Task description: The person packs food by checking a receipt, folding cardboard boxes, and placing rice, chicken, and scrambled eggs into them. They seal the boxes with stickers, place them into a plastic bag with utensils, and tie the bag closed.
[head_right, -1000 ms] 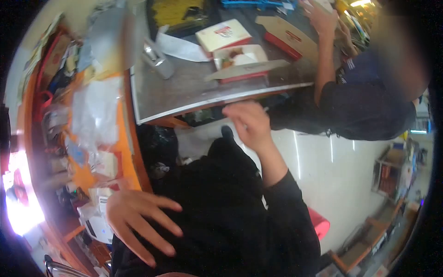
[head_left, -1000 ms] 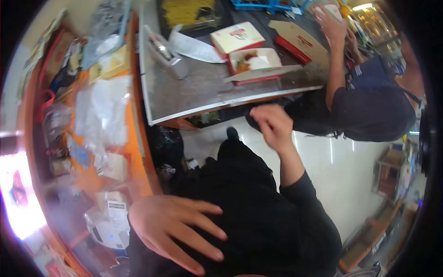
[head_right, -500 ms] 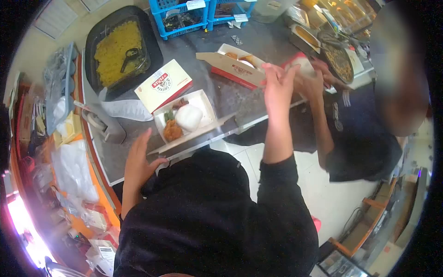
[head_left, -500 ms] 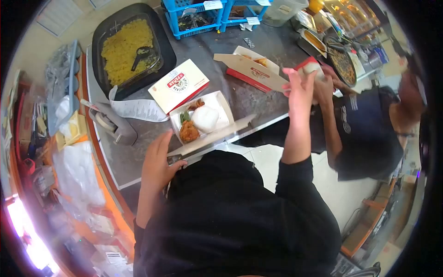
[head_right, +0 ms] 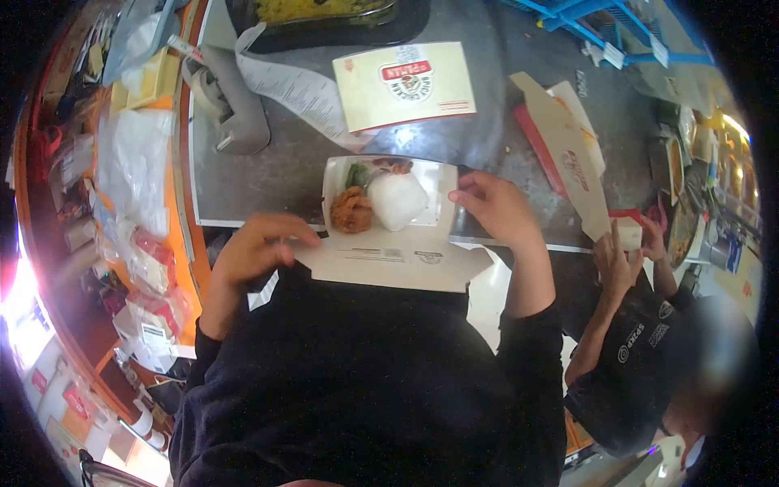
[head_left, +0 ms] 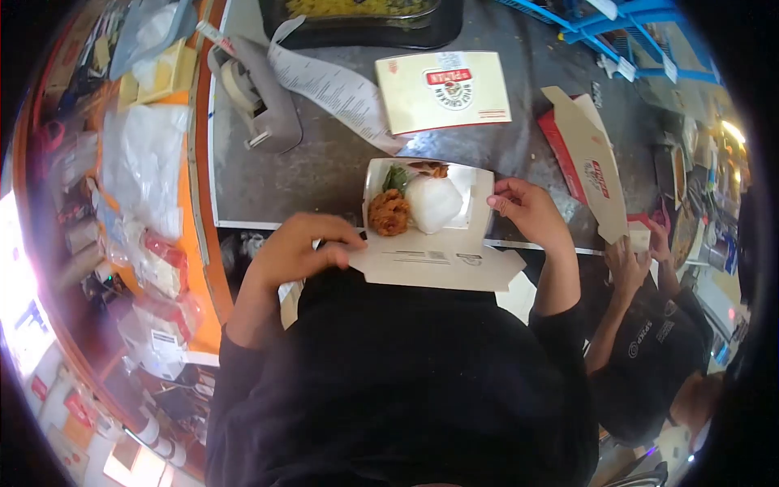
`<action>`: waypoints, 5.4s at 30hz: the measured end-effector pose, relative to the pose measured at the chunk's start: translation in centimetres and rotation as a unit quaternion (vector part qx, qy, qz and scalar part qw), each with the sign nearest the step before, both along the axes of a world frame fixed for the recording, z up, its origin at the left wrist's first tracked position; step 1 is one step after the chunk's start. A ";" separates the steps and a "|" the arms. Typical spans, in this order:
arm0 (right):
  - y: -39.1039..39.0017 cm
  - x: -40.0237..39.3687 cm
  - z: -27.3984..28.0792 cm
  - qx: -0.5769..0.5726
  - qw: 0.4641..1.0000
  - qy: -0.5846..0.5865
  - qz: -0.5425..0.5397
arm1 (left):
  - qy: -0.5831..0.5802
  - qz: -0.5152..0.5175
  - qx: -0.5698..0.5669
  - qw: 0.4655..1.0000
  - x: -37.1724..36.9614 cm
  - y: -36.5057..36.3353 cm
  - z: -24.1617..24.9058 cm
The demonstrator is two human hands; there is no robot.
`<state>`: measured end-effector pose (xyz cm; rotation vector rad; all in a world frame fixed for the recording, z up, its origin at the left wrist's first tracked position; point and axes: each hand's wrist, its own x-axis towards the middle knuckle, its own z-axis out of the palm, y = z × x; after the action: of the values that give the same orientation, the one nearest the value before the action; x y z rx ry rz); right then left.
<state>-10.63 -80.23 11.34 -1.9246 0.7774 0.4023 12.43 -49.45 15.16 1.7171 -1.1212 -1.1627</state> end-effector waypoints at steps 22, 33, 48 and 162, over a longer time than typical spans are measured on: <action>-2.8 7.1 6.9 0.081 0.975 -0.203 0.036 | 0.284 0.002 -0.171 0.944 3.4 -0.6 -1.9; -6.5 20.2 0.5 -0.024 0.920 -0.303 -0.249 | 0.546 0.627 -0.140 0.537 12.4 -20.4 -7.5; -1.4 25.2 2.9 -0.391 0.862 -0.236 0.221 | 0.404 0.490 -0.319 0.704 12.3 -18.7 3.4; 0.6 -5.5 7.5 -0.141 0.949 -0.257 0.115 | 0.167 -0.023 -0.068 0.983 6.9 -5.8 4.3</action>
<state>-16.10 -79.64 18.87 -2.2614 0.2752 -0.0890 19.35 -55.25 19.43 1.3389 -1.0107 -1.3137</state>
